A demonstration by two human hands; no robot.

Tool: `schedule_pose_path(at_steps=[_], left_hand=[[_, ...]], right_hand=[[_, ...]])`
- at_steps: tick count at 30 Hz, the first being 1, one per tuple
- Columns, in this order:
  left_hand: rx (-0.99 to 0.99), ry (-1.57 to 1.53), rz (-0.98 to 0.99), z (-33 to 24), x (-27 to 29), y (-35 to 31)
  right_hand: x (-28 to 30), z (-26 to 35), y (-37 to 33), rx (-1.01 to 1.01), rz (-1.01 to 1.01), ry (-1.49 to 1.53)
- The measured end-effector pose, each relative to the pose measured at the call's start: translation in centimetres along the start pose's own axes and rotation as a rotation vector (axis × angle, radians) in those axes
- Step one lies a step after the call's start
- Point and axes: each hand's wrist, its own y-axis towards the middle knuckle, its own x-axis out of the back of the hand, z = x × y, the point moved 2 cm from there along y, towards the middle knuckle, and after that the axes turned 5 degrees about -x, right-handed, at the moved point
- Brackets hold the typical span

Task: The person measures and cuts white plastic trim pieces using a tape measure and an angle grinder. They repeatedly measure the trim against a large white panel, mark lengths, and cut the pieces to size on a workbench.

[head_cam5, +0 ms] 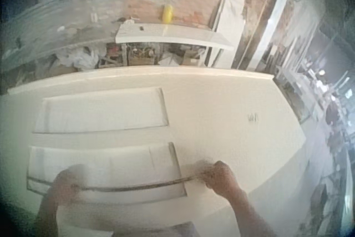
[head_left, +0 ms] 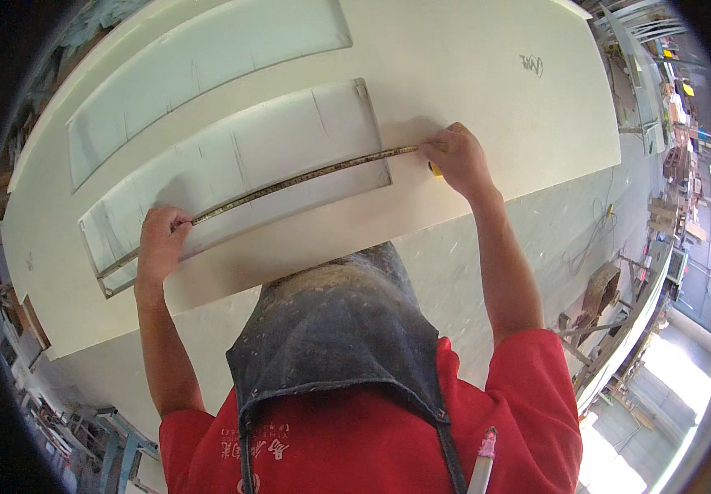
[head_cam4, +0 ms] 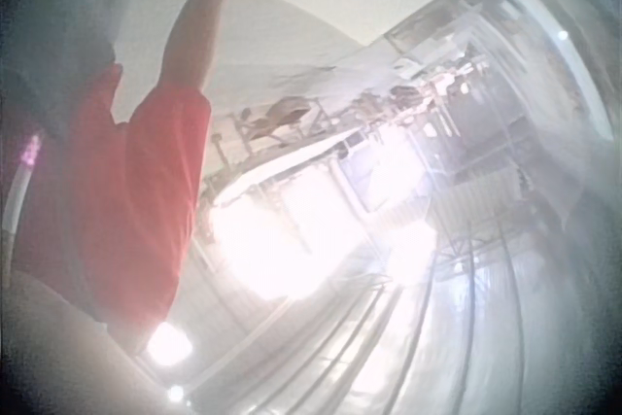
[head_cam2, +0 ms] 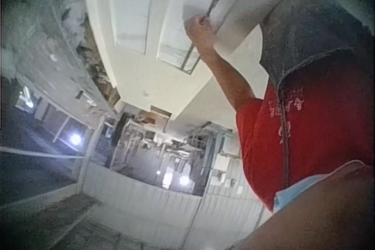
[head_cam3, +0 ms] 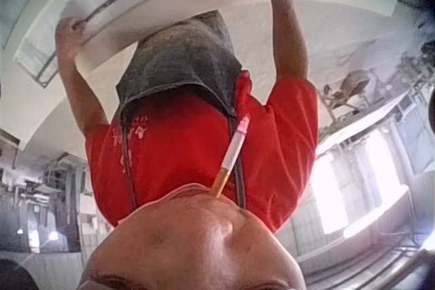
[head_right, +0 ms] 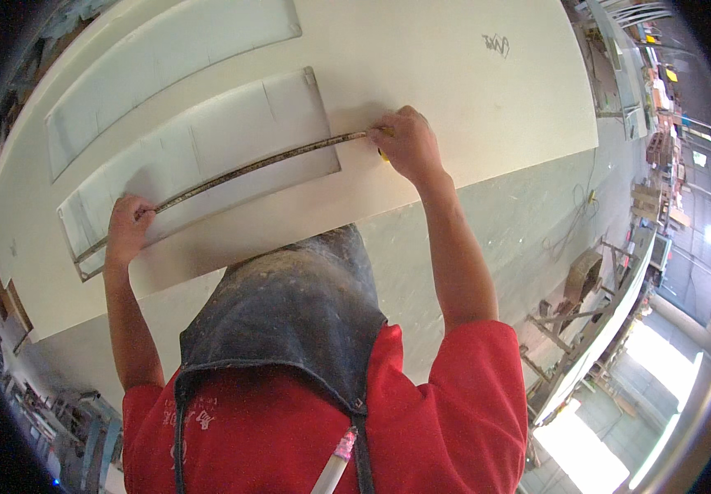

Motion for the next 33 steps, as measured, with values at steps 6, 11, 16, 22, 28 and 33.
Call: schedule_pose_path(at_steps=[6, 11, 16, 22, 28, 33], left_hand=[[0.044, 0.019, 0.014, -0.1, 0.0, 0.0], [0.095, 0.026, 0.042, -0.3, 0.2, 0.0], [0.139, 0.041, 0.074, -0.5, 0.5, 0.1], [0.180, -0.002, 0.067, -0.2, 0.4, -0.1], [0.176, 0.074, 0.078, -0.9, 0.4, 0.2], [0.189, 0.019, 0.038, -0.6, 0.2, 0.0]], right_hand=[[-0.6, -0.9, -0.1, 0.026, -0.056, 0.029], [-1.3, -1.4, -0.6, 0.026, -0.091, 0.073], [-1.7, -1.6, -1.0, 0.066, -0.152, 0.084], [-2.1, -1.4, -1.4, 0.098, -0.231, 0.118], [-2.1, -1.4, -1.4, 0.063, -0.221, 0.094], [-2.2, -1.8, -1.5, 0.082, -0.233, 0.097]])
